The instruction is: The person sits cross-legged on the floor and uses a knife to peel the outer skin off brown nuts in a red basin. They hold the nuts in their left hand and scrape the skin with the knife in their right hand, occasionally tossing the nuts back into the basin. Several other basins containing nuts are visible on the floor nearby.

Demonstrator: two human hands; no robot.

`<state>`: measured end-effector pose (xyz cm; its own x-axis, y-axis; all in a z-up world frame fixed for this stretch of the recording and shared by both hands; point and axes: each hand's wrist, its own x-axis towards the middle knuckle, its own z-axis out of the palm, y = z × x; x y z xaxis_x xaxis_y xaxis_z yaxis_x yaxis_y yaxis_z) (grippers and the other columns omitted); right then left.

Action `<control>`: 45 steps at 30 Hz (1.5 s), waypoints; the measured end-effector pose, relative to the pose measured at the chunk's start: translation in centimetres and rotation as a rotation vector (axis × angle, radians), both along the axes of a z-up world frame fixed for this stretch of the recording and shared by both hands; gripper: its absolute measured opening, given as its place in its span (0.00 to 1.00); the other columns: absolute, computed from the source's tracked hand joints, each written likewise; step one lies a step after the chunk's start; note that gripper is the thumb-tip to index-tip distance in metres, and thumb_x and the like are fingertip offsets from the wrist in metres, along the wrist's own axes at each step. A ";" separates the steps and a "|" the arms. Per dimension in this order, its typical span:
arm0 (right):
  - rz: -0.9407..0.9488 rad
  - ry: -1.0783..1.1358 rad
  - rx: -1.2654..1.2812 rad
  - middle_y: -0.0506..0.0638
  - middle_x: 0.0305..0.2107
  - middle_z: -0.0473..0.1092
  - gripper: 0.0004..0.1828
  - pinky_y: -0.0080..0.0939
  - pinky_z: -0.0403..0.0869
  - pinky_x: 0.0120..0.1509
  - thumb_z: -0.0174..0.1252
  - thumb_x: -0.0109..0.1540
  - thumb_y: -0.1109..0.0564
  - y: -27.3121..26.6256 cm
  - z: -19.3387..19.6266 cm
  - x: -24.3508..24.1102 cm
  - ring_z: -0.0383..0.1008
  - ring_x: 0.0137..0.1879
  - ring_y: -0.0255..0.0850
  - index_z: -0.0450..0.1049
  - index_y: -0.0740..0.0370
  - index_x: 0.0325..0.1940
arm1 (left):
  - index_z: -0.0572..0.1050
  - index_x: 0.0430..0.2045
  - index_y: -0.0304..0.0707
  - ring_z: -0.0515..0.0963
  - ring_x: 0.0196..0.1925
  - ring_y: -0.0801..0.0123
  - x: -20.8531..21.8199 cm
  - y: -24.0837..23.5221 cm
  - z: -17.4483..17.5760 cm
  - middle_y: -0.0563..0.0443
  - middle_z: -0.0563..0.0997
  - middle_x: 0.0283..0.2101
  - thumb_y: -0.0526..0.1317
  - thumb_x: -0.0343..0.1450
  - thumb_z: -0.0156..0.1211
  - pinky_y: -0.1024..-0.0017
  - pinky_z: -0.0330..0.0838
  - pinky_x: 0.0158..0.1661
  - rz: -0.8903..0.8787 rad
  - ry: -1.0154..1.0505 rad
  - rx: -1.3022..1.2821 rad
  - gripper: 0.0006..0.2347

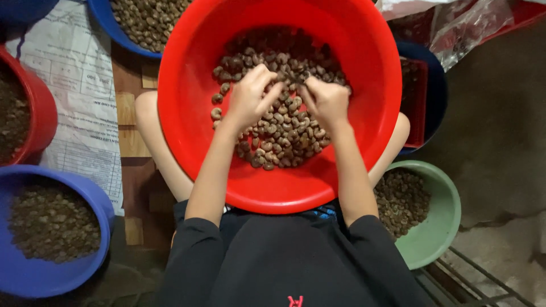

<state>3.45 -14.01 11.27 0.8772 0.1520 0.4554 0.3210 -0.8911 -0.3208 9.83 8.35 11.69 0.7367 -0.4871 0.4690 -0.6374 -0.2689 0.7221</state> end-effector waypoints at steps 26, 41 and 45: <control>0.093 0.442 1.214 0.49 0.32 0.73 0.08 0.28 0.70 0.38 0.63 0.64 0.65 1.0 3.1 -0.8 0.71 0.35 0.33 0.72 0.64 0.46 | 0.78 0.40 0.40 0.73 0.26 0.71 -2.2 -2.4 2.4 0.55 0.75 0.34 0.38 0.71 0.64 0.73 0.67 0.28 -0.137 0.179 0.084 0.07; -0.521 -0.497 1.018 0.50 0.35 0.76 0.29 0.31 0.51 0.22 0.62 0.68 0.49 -10.4 5.0 -2.7 0.51 0.22 0.28 0.60 0.69 0.64 | 0.83 0.26 0.36 0.80 0.31 0.55 -4.4 -4.3 -13.1 0.42 0.82 0.34 0.35 0.67 0.58 0.61 0.74 0.30 -0.127 -0.127 1.056 0.06; -0.198 -0.282 0.987 0.41 0.32 0.59 0.06 0.29 0.53 0.31 0.51 0.74 0.58 -7.2 2.2 -0.1 0.51 0.29 0.27 0.63 0.59 0.54 | 0.83 0.27 0.39 0.81 0.34 0.54 -4.1 -3.8 -12.6 0.44 0.84 0.35 0.37 0.67 0.58 0.61 0.74 0.31 -0.138 -0.116 1.077 0.06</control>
<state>3.36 -21.19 13.42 0.6886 -0.5335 0.4911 0.3738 -0.3191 -0.8709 5.71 4.50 -0.90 0.6230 -0.7588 -0.1898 -0.7596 -0.6448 0.0847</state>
